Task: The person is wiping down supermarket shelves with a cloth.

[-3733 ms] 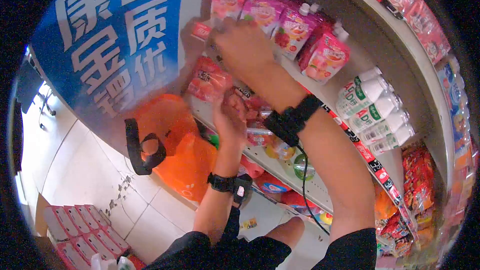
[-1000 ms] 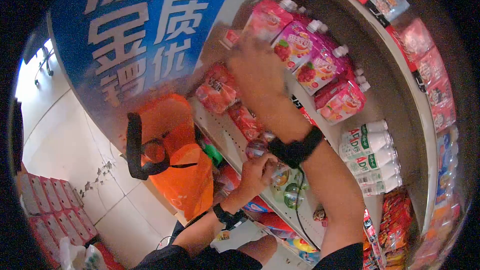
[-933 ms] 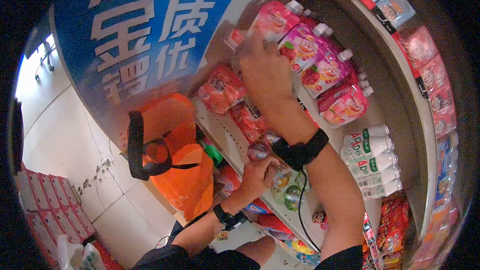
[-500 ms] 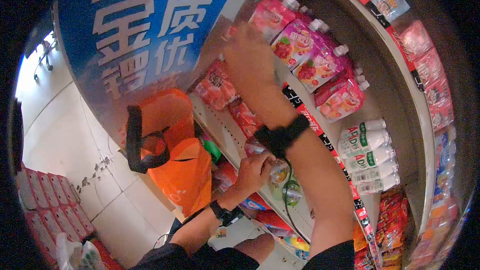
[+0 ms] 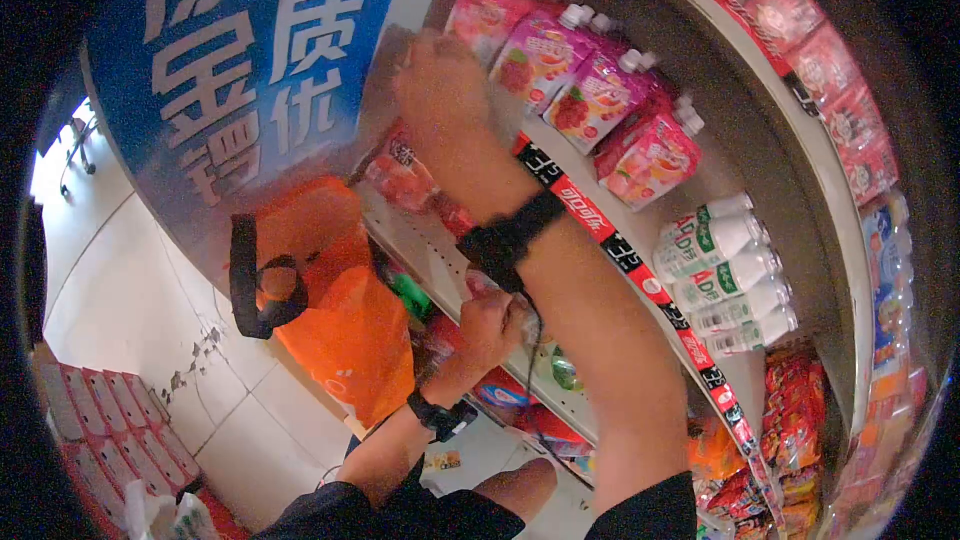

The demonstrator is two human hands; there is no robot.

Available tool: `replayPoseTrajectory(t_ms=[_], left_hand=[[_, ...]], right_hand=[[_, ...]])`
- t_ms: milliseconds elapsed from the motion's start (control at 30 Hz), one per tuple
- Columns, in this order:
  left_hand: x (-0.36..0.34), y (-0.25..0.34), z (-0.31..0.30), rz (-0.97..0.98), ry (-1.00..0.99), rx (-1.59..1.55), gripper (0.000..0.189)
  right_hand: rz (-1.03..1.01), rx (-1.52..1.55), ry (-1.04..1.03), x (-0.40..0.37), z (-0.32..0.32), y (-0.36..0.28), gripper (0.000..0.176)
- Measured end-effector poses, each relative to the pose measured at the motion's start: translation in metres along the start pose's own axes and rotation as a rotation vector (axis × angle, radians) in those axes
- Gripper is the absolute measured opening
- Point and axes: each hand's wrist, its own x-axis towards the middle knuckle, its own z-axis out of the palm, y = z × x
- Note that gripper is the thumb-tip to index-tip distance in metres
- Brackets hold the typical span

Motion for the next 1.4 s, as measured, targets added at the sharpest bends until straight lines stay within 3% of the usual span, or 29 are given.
replayPoseTrajectory(t_ms=[67,200,267,433,567,633,733,900,1233,1333,1400], left_hand=[[0.001,-0.002,0.002,-0.027,-0.036,0.01,0.011],[-0.002,-0.008,0.01,-0.006,0.012,-0.022,0.012],[-0.001,-0.008,0.007,-0.015,-0.011,-0.019,0.013],[0.0,-0.004,0.003,0.001,-0.009,-0.011,0.015],[-0.001,0.003,0.004,-0.095,-0.096,-0.003,0.012],[-0.003,-0.003,0.006,0.094,-0.027,0.113,0.011],[-0.007,-0.003,0.005,0.081,-0.037,0.139,0.009],[-0.008,-0.002,0.005,0.142,-0.012,0.02,0.015],[-0.04,-0.008,-0.024,0.119,0.013,-0.059,0.016],[-0.054,-0.026,-0.026,0.025,0.024,-0.03,0.02],[-0.055,-0.03,-0.021,-0.1,0.171,0.129,0.039]], right_hand=[[0.067,0.033,-0.171,-0.036,-0.025,0.012,0.024],[0.154,0.029,-0.235,-0.124,-0.084,0.043,0.048],[0.164,-0.007,-0.252,-0.156,-0.1,0.059,0.036],[0.155,0.011,-0.264,-0.15,-0.099,0.054,0.036],[0.102,0.041,-0.147,-0.099,-0.053,0.037,0.04],[0.09,0.068,-0.114,-0.067,-0.033,0.03,0.038],[0.074,0.095,-0.069,-0.062,-0.023,0.029,0.038],[0.115,0.092,-0.161,-0.106,-0.055,0.041,0.038],[0.35,0.098,-0.279,-0.235,-0.128,0.086,0.057],[0.334,0.066,-0.272,-0.236,-0.127,0.087,0.059],[0.322,0.045,-0.272,-0.228,-0.124,0.084,0.061]])
